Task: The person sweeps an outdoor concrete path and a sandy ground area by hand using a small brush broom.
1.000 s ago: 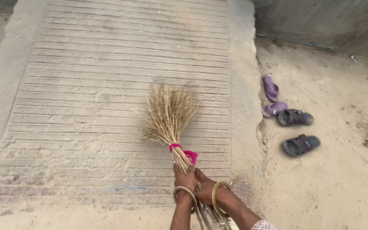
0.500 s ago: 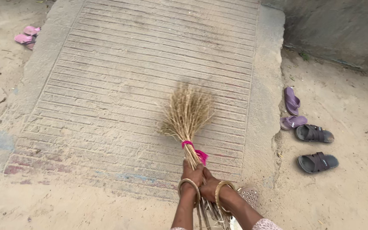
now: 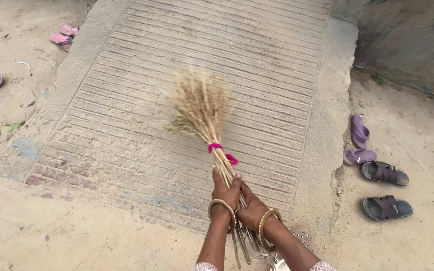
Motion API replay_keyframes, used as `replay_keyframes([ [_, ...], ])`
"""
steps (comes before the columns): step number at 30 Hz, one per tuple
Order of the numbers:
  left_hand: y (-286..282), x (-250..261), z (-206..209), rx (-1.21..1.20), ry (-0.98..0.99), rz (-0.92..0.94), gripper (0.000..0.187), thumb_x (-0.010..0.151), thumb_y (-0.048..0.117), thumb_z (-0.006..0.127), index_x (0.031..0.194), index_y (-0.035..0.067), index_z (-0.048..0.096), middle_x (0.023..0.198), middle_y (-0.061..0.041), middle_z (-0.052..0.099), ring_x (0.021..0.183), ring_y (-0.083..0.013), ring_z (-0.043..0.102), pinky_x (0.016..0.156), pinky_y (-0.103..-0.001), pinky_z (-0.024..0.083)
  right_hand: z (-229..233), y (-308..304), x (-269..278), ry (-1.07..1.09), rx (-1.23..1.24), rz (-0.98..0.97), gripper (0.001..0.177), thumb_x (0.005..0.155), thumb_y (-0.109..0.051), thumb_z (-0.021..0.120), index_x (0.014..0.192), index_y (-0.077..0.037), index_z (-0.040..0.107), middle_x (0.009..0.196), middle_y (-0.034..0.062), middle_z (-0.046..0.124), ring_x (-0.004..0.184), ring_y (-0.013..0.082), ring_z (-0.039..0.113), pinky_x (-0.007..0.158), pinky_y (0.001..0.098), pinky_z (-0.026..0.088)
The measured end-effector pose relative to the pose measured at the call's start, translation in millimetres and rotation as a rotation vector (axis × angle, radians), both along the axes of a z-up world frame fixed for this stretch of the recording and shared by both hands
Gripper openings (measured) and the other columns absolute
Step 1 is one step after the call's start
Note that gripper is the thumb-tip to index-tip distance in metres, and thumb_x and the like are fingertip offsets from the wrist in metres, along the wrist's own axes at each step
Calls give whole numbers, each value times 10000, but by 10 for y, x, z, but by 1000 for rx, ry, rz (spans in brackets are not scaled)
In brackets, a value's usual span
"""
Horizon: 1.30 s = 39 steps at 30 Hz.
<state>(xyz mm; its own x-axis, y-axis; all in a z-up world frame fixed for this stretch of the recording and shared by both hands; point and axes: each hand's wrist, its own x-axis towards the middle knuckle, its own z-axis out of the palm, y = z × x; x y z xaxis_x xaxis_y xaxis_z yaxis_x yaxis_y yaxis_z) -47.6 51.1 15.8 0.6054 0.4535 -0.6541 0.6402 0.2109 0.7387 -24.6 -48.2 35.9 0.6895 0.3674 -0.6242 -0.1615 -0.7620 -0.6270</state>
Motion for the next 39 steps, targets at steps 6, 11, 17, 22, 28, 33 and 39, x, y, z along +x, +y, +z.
replay_keyframes([
  [6,82,-164,-1247,-149,60,83,860,951,320,628,1626,151,124,1424,-245,545,1239,-379,648,1021,-419,544,-347,237,-257,392,-40,-41,1097,774,-165,701,1639,-211,28,1442,204,609,1306,318,676,1084,407,533],
  [11,290,-703,-1730,-72,-9,516,732,941,254,641,1543,4,306,1360,-301,652,1177,-414,697,986,-475,547,-236,564,-350,201,-273,576,1006,818,-292,739,1649,-216,177,1498,199,516,1393,339,492,1140,398,390],
  [17,192,-659,-543,-18,99,510,879,981,365,576,1640,167,29,1404,-274,570,1208,-415,637,1043,-455,508,119,459,-281,172,-175,519,1030,728,-209,732,1627,-298,237,1455,162,581,1293,296,597,1050,379,477],
  [22,-53,-396,-129,-114,73,246,854,984,356,522,1662,247,14,1367,-274,623,1200,-427,660,1028,-461,533,-90,95,-229,88,-132,303,1014,749,-184,686,1629,-297,195,1437,128,608,1177,264,714,968,349,560],
  [28,-69,-638,-947,-123,191,196,779,962,335,562,1622,222,163,1340,-243,647,1162,-389,697,1000,-446,558,-877,77,-309,211,-186,302,1083,781,-234,774,1629,-233,101,1429,154,642,1254,265,669,1050,329,523],
  [33,169,-899,-1021,-69,81,565,754,928,302,582,1568,90,245,1289,-286,703,1113,-401,761,968,-457,594,-581,496,-448,311,-202,647,1029,741,-208,716,1624,-291,193,1453,167,604,1317,307,600,1065,378,492],
  [39,-11,-520,-18,-54,228,422,861,989,406,470,1663,197,-23,1327,-283,656,1180,-443,685,1019,-445,561,224,233,-107,251,-162,413,1019,763,-253,748,1619,-360,205,1473,172,587,1352,286,590,1110,364,482],
])
